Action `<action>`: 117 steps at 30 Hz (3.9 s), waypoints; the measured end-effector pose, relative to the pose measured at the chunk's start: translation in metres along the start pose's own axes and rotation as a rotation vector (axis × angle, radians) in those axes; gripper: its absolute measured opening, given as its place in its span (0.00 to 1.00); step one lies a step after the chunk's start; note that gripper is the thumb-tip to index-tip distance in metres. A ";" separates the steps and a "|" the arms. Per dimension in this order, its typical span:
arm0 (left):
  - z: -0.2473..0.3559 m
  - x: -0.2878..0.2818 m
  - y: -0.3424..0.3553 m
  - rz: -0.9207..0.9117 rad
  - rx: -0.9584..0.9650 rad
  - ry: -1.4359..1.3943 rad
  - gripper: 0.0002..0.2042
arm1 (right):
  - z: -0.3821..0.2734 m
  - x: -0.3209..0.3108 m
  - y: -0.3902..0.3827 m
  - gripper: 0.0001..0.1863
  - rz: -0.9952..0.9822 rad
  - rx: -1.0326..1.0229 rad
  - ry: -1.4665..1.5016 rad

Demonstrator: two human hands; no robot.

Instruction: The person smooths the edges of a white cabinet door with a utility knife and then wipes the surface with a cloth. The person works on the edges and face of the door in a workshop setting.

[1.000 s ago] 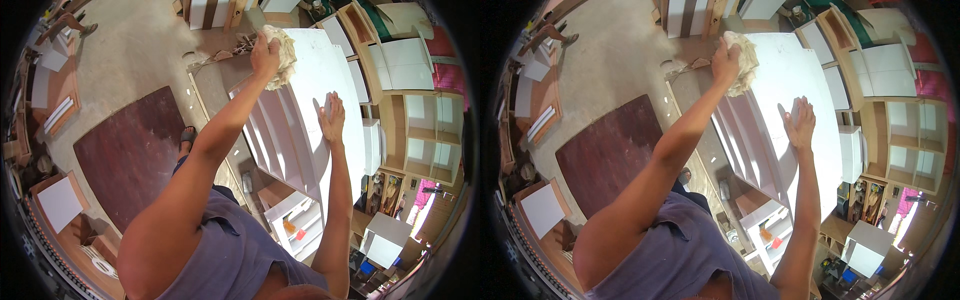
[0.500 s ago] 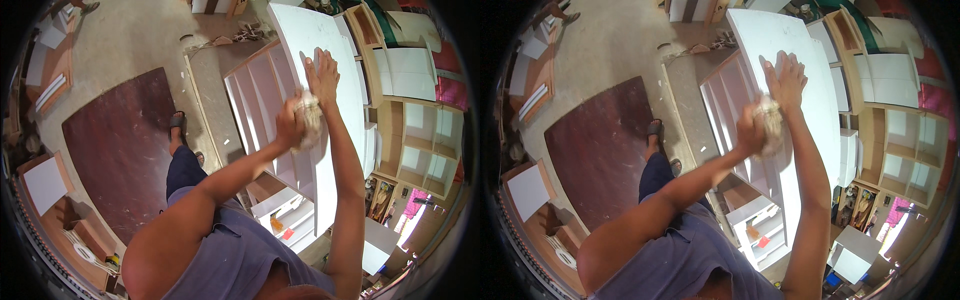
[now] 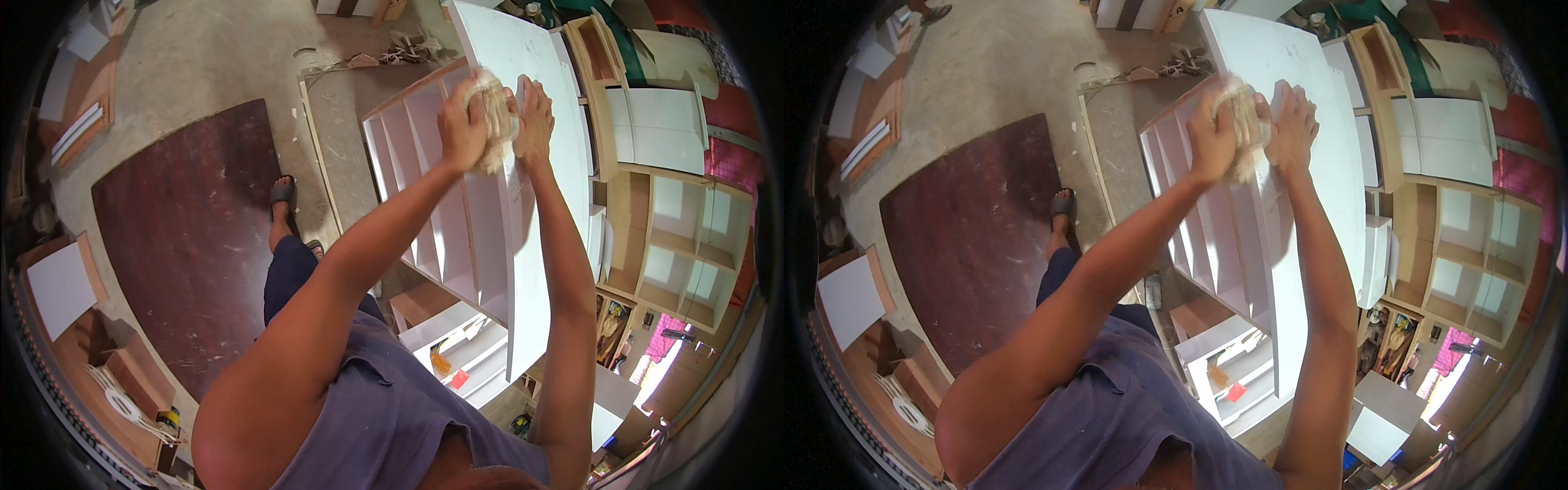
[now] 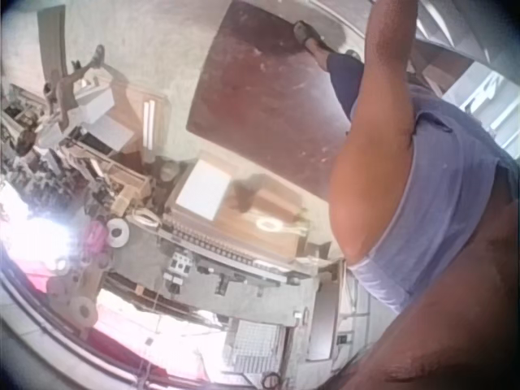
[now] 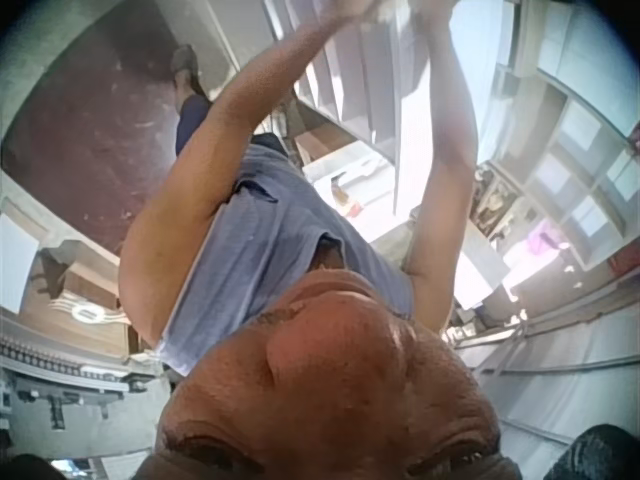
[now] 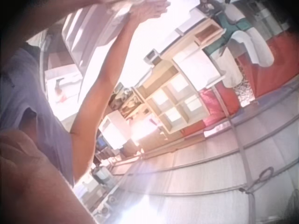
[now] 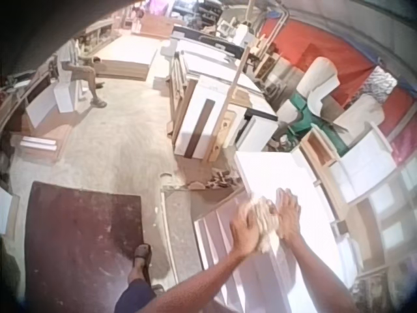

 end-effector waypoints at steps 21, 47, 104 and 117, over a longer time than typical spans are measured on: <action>0.018 -0.006 -0.026 -0.137 0.068 0.087 0.20 | -0.003 0.002 0.003 0.42 -0.013 0.019 0.013; 0.028 -0.010 0.016 -0.083 0.208 0.115 0.17 | 0.007 0.009 0.002 0.42 -0.035 0.012 -0.005; 0.023 -0.021 0.032 -0.062 0.230 0.145 0.15 | 0.004 0.010 0.003 0.47 -0.093 0.041 0.024; 0.021 -0.017 0.083 -0.020 0.303 0.238 0.18 | 0.000 0.008 0.003 0.47 -0.087 0.029 0.032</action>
Point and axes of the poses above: each hand's wrist, its own y-axis towards the middle knuckle, its own x-axis out of the palm, z = x × y, the point moved 10 cm from there along y, towards the middle knuckle, and after that the axes turned 1 degree about x, right-handed, at the moved point
